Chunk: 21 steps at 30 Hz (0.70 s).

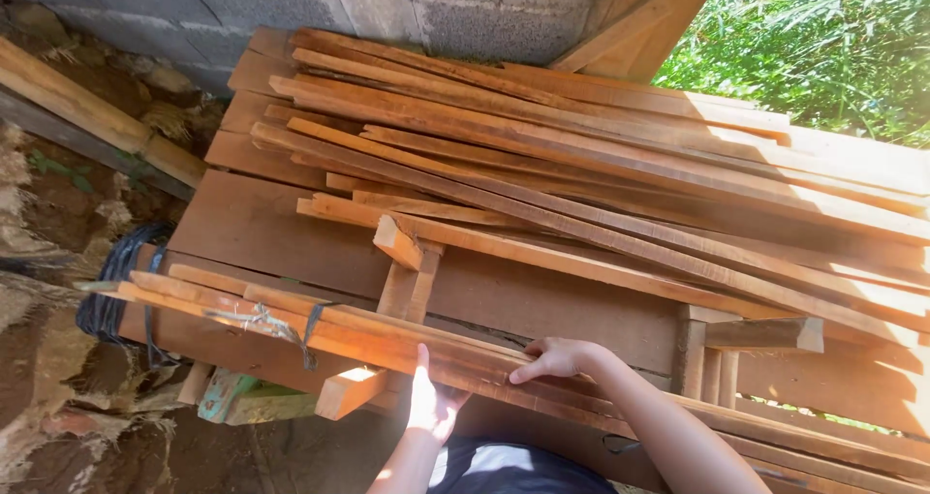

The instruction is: Sorting and bundling thin wooden strips using plastic ties.

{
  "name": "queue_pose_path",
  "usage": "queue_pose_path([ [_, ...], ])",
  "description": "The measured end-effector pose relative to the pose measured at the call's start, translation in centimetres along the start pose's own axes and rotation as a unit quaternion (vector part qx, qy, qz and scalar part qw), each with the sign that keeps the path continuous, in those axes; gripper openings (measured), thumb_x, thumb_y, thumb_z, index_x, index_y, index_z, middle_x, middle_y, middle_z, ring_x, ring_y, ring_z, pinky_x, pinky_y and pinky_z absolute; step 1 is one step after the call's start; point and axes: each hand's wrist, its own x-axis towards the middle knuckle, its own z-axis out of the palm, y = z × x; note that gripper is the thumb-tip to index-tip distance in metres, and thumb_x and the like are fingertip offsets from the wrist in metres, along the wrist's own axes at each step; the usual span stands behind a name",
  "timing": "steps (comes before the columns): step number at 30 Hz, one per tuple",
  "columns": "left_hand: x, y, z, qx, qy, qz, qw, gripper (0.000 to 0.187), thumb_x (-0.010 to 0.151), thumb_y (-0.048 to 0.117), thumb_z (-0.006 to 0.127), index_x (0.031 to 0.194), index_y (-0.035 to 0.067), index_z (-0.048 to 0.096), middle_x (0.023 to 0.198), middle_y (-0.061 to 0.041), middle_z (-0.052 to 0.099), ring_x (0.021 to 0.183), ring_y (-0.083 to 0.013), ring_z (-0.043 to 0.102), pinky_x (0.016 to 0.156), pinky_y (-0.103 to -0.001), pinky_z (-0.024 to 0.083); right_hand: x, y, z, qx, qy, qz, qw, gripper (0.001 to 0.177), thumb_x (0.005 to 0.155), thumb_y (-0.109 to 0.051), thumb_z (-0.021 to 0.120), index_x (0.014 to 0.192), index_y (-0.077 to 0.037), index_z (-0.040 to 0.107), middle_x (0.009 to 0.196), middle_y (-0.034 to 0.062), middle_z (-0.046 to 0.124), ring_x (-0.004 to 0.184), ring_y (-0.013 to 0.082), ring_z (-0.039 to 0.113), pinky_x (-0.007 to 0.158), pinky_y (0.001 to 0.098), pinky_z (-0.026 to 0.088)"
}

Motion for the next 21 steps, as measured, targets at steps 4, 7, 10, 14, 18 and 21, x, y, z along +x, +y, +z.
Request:
queue_pose_path([
  [4, -0.6, 0.2, 1.1, -0.009, 0.05, -0.019, 0.999, 0.096, 0.079, 0.058, 0.058, 0.157, 0.01, 0.031, 0.157, -0.025, 0.04, 0.141, -0.0436, 0.044, 0.116, -0.055, 0.039, -1.8, -1.1, 0.1, -0.021, 0.027, -0.017, 0.999, 0.081, 0.059, -0.075, 0.073, 0.108, -0.011, 0.073, 0.1, 0.0039, 0.074, 0.091, 0.0236, 0.068, 0.083, 0.0377, 0.052],
  [7, 0.1, -0.9, 1.3, -0.006, 0.075, -0.049, 0.996, 0.087, 0.081, 0.051, 0.063, 0.153, 0.005, 0.044, 0.156, -0.023, 0.049, 0.14, -0.0401, 0.049, 0.117, -0.055, 0.036, -1.8, -0.8, 0.5, -0.058, 0.122, -0.053, 0.989, 0.103, 0.054, -0.069, 0.086, 0.131, -0.005, 0.061, 0.121, 0.0118, 0.073, 0.106, 0.0315, 0.071, 0.095, 0.0391, 0.056],
  [10, 2.5, -2.8, -0.4, 0.003, 0.046, -0.045, 0.998, 0.07, 0.088, 0.037, 0.066, 0.148, 0.007, 0.05, 0.15, -0.019, 0.054, 0.13, -0.0339, 0.054, 0.102, -0.046, 0.046, -1.8, -0.5, 1.5, -0.244, 0.257, -0.094, 0.93, 0.115, 0.051, -0.076, 0.086, 0.133, 0.0, 0.058, 0.127, 0.0157, 0.065, 0.112, 0.0369, 0.064, 0.097, 0.0453, 0.051],
  [14, 3.9, -3.5, -2.7, -0.046, 0.003, -0.034, 0.998, 0.056, 0.092, 0.032, 0.06, 0.141, 0.007, 0.05, 0.14, -0.018, 0.05, 0.129, -0.0325, 0.049, 0.11, -0.048, 0.04, -1.9, 0.6, 3.6, -0.26, 0.329, -0.108, 0.901, 0.099, 0.062, -0.073, 0.085, 0.132, -0.009, 0.056, 0.126, 0.0111, 0.061, 0.117, 0.0317, 0.057, 0.106, 0.0479, 0.037],
  [18, 3.9, -2.8, -2.2, 0.065, -0.004, -0.048, 0.997, 0.083, 0.081, 0.047, 0.064, 0.153, 0.01, 0.046, 0.153, -0.017, 0.045, 0.142, -0.0347, 0.041, 0.113, -0.051, 0.032, -1.4, 2.8, 5.3, -0.238, 0.386, -0.104, 0.885, 0.128, 0.056, -0.089, 0.081, 0.152, -0.015, 0.04, 0.149, 0.0091, 0.051, 0.135, 0.0341, 0.048, 0.109, 0.0526, 0.035],
  [21, 3.6, -2.1, -1.7, 0.142, 0.006, -0.06, 0.988, 0.101, 0.075, 0.056, 0.066, 0.156, 0.004, 0.037, 0.156, -0.027, 0.043, 0.143, -0.0398, 0.045, 0.117, -0.052, 0.032, -1.5, 2.9, 5.5, -0.222, 0.369, -0.068, 0.9, 0.127, 0.051, -0.092, 0.083, 0.144, -0.011, 0.05, 0.127, 0.0102, 0.063, 0.115, 0.0324, 0.061, 0.099, 0.0469, 0.044],
])
